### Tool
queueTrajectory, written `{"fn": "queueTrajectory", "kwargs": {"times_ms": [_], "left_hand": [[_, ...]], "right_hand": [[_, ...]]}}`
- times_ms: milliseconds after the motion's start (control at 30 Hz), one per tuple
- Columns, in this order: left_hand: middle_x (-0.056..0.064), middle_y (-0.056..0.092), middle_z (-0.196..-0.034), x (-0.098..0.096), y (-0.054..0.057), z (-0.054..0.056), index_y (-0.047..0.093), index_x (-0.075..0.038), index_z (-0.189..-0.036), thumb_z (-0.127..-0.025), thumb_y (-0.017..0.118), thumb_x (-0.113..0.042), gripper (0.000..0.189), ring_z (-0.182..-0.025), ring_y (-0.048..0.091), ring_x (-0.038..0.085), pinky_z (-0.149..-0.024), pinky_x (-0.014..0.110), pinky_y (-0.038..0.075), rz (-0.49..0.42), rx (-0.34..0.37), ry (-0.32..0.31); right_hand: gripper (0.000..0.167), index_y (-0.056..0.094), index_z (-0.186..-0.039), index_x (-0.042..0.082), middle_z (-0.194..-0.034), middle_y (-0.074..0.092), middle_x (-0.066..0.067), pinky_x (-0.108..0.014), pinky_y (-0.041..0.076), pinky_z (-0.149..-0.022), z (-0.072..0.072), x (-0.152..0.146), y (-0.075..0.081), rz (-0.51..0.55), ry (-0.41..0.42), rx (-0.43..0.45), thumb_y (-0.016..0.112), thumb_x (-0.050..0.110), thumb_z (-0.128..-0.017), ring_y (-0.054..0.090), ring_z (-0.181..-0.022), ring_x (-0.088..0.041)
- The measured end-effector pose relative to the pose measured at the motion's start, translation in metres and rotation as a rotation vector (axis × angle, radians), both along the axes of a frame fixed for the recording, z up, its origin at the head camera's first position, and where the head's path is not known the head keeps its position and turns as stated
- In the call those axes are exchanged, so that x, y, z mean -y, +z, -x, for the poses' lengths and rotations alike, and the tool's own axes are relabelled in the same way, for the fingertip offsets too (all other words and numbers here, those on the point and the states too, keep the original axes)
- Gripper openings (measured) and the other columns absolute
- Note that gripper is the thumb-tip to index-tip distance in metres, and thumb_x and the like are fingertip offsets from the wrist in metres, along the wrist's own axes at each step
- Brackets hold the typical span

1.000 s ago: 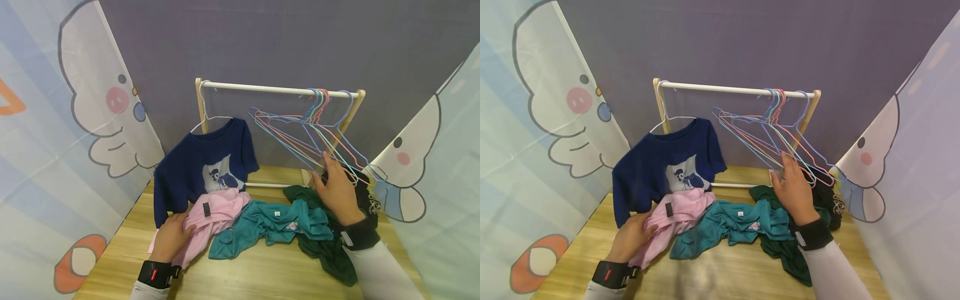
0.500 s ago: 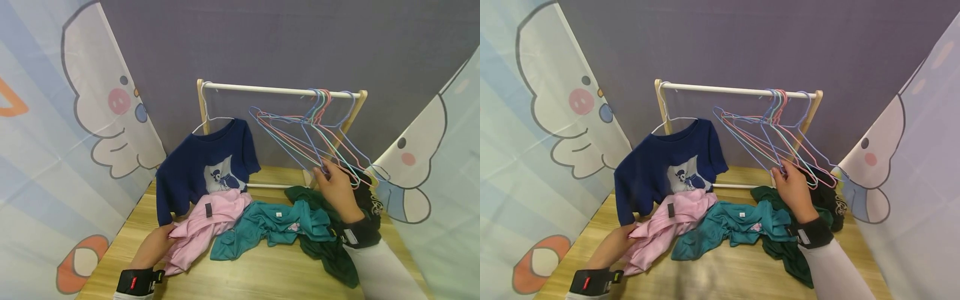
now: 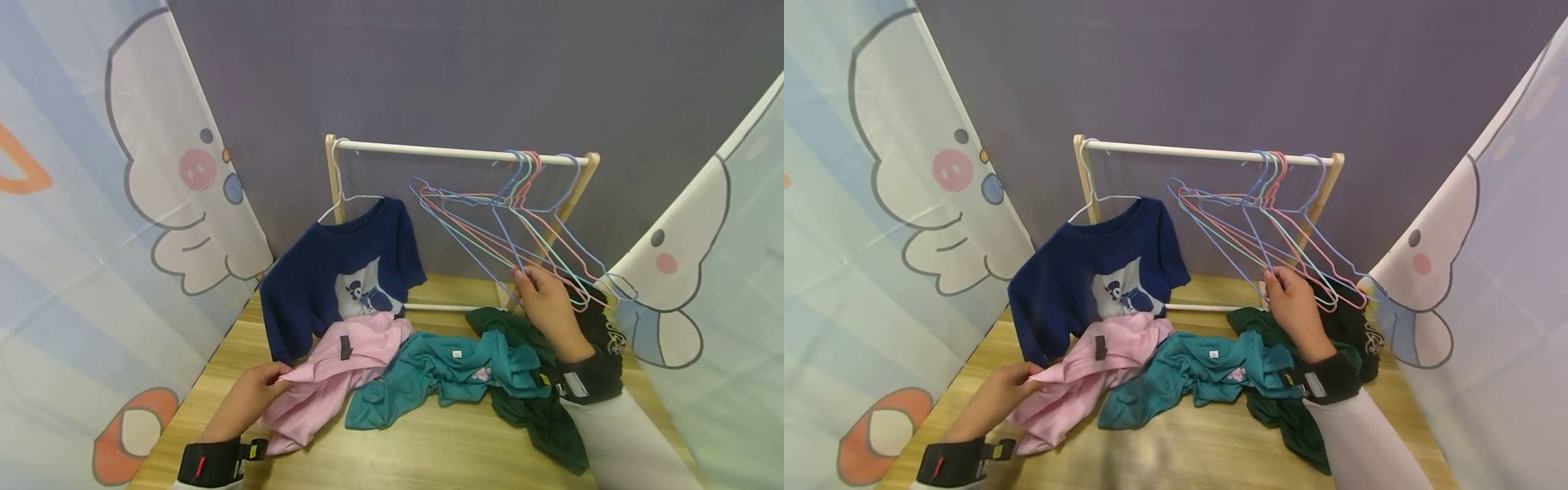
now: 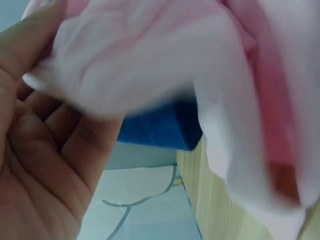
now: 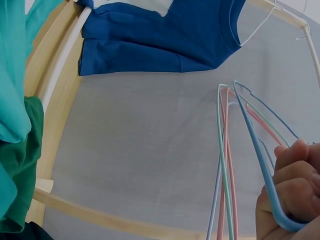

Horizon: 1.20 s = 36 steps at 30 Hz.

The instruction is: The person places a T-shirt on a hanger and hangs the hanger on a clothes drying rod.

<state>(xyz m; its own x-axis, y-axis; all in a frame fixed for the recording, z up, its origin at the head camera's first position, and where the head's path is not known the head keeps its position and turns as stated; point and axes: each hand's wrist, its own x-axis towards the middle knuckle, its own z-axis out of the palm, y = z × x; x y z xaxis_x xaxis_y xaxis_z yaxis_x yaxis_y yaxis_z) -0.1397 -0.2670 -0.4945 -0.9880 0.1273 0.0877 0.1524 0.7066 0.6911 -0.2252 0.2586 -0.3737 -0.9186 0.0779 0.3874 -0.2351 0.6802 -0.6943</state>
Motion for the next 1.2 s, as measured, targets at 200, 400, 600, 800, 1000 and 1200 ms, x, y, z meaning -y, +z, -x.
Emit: {"fn": "queueTrajectory", "kwargs": {"times_ms": [200, 400, 600, 800, 1000, 1200], "left_hand": [[-0.003, 0.076, -0.103, -0.010, 0.009, -0.002, 0.078, -0.019, -0.111, -0.103, 0.066, -0.028, 0.017, -0.090, 0.065, 0.010, -0.081, 0.031, 0.054, -0.013, -0.043, 0.104], [0.009, 0.076, -0.120, -0.028, 0.020, 0.001, 0.073, -0.014, -0.125, -0.108, 0.058, -0.032, 0.029, -0.103, 0.068, 0.023, -0.091, 0.043, 0.055, -0.079, -0.051, 0.200], [0.006, 0.078, -0.112, -0.044, 0.032, 0.011, 0.076, -0.014, -0.116, -0.104, 0.065, -0.032, 0.025, -0.100, 0.070, 0.023, -0.095, 0.050, 0.058, -0.075, -0.113, 0.172], [-0.002, 0.075, -0.104, -0.068, 0.043, 0.027, 0.079, -0.020, -0.116, -0.101, 0.069, -0.031, 0.022, -0.094, 0.067, 0.016, -0.091, 0.038, 0.060, -0.028, -0.196, 0.082], [-0.010, 0.062, -0.092, -0.098, 0.063, 0.042, 0.080, -0.023, -0.109, -0.102, 0.067, -0.032, 0.018, -0.084, 0.057, 0.008, -0.079, 0.026, 0.055, 0.023, -0.325, -0.013], [-0.006, 0.061, -0.097, -0.115, 0.080, 0.049, 0.081, -0.017, -0.111, -0.101, 0.068, -0.028, 0.019, -0.087, 0.057, 0.010, -0.082, 0.029, 0.058, 0.019, -0.382, -0.034]], "right_hand": [[0.036, 0.071, -0.108, 0.004, -0.080, 0.062, -0.013, -0.027, 0.040, -0.051, 0.000, 0.002, 0.002, 0.033, -0.001, 0.009, 0.051, 0.034, -0.110, 0.048, -0.058, -0.010], [0.039, 0.071, -0.116, 0.003, -0.075, 0.055, -0.003, -0.028, 0.039, -0.049, -0.003, 0.001, 0.007, 0.042, -0.024, -0.017, 0.052, 0.036, -0.110, 0.045, -0.056, -0.010], [0.036, 0.073, -0.118, 0.003, -0.078, 0.058, -0.004, -0.026, 0.039, -0.050, -0.006, 0.000, 0.007, 0.033, -0.035, -0.098, 0.053, 0.032, -0.109, 0.046, -0.057, -0.009], [0.034, 0.073, -0.115, 0.004, -0.073, 0.053, 0.001, -0.025, 0.038, -0.048, -0.020, -0.006, 0.004, 0.039, -0.050, -0.153, 0.055, 0.032, -0.109, 0.045, -0.056, -0.008], [0.025, 0.073, -0.108, 0.002, -0.076, 0.054, -0.002, -0.022, 0.035, -0.054, -0.039, -0.017, -0.017, 0.026, -0.064, -0.226, 0.058, 0.023, -0.107, 0.043, -0.061, -0.006], [0.024, 0.073, -0.112, 0.003, -0.084, 0.062, -0.005, -0.018, 0.037, -0.059, -0.064, -0.030, -0.049, 0.003, -0.087, -0.179, 0.056, 0.020, -0.108, 0.046, -0.067, -0.002]]}}
